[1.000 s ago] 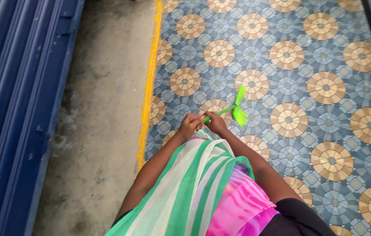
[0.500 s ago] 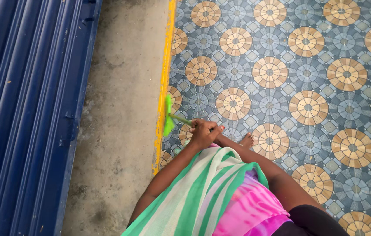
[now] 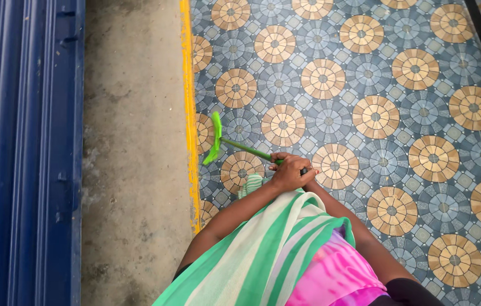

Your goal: The person sweeps a patterned tile floor using a green plastic broom, moving it across the surface of an entryway next to a metal gate and a blue roll-up door.

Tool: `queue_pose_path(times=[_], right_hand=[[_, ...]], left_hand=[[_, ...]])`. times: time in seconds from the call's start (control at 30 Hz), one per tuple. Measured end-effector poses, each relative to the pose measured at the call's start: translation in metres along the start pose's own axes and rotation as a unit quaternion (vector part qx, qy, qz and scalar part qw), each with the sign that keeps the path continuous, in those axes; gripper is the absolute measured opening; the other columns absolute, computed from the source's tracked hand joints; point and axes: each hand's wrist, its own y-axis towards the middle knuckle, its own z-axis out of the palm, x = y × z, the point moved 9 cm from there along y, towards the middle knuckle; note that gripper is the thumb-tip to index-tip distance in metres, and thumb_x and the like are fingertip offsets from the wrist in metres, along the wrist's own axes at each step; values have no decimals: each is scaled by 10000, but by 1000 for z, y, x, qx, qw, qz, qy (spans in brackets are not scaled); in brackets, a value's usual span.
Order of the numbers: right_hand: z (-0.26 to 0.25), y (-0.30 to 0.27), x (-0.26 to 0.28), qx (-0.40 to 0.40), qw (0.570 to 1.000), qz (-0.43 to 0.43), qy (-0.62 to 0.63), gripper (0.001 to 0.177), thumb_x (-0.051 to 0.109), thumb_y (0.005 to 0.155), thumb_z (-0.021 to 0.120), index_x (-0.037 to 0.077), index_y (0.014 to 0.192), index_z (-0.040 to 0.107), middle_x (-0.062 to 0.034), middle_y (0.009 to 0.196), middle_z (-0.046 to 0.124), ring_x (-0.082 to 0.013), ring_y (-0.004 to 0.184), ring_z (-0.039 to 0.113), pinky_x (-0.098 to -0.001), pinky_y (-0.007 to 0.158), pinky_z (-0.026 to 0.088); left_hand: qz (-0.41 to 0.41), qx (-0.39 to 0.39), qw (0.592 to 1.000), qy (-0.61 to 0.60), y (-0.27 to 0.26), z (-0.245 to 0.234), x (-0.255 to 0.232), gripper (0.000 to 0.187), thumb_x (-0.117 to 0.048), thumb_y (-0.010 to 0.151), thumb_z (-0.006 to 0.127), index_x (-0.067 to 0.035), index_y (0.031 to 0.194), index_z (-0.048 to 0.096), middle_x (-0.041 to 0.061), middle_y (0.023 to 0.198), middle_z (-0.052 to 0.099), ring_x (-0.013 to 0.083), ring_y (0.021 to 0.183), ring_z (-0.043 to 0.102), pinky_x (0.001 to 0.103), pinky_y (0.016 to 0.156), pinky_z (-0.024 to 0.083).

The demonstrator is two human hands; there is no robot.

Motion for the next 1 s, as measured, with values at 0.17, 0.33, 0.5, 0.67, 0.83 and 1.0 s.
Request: queue_pose_path(times=[0.17,0.33,0.5,0.67,0.83,1.0], right_hand=[[-32,4,43,10,954,-115,-275,377,83,827,770,-7,1170,643,-125,1126,667,-194,997,629,-340,838,574],[-51,19,122,12,872,-62,-486,190,169,838,773,31,926,677,-88,996,721,-249,881,720,-342,765,567],[-78,26,172,-30,833,46,-551,183,190,756,681,55,877,656,-107,931,684,-336,834,681,-403,724,530],[-151,30,153,-75,798,99,-590,180,202,751,683,105,897,719,-109,978,711,-330,907,709,-420,780,557],[-211,22,136,-136,723,172,-655,201,213,787,715,183,973,786,-60,1144,720,-346,988,700,-469,846,561],[-228,0,156,-178,689,189,-676,221,269,781,741,220,996,756,-21,1136,714,-369,1078,665,-498,845,556]], left_hand=[[78,-1,997,3,30,15,-24,225,-219,833,750,-57,757,613,106,762,651,292,781,652,445,757,479],[33,3,997,-68,71,19,-27,246,-147,853,765,-43,749,568,94,742,593,245,737,606,374,683,461],[-19,52,989,-140,104,37,-12,253,-118,857,763,-31,757,548,90,744,552,216,681,547,355,641,435],[-42,65,982,-172,118,82,34,216,-100,918,694,-18,796,536,96,784,562,215,722,569,352,680,453],[-68,145,957,-243,124,137,100,231,-83,974,621,-3,773,542,94,753,585,200,668,572,349,770,498],[-240,258,868,-351,132,177,131,182,-97,940,575,-3,787,606,62,744,587,176,661,573,352,656,465]])
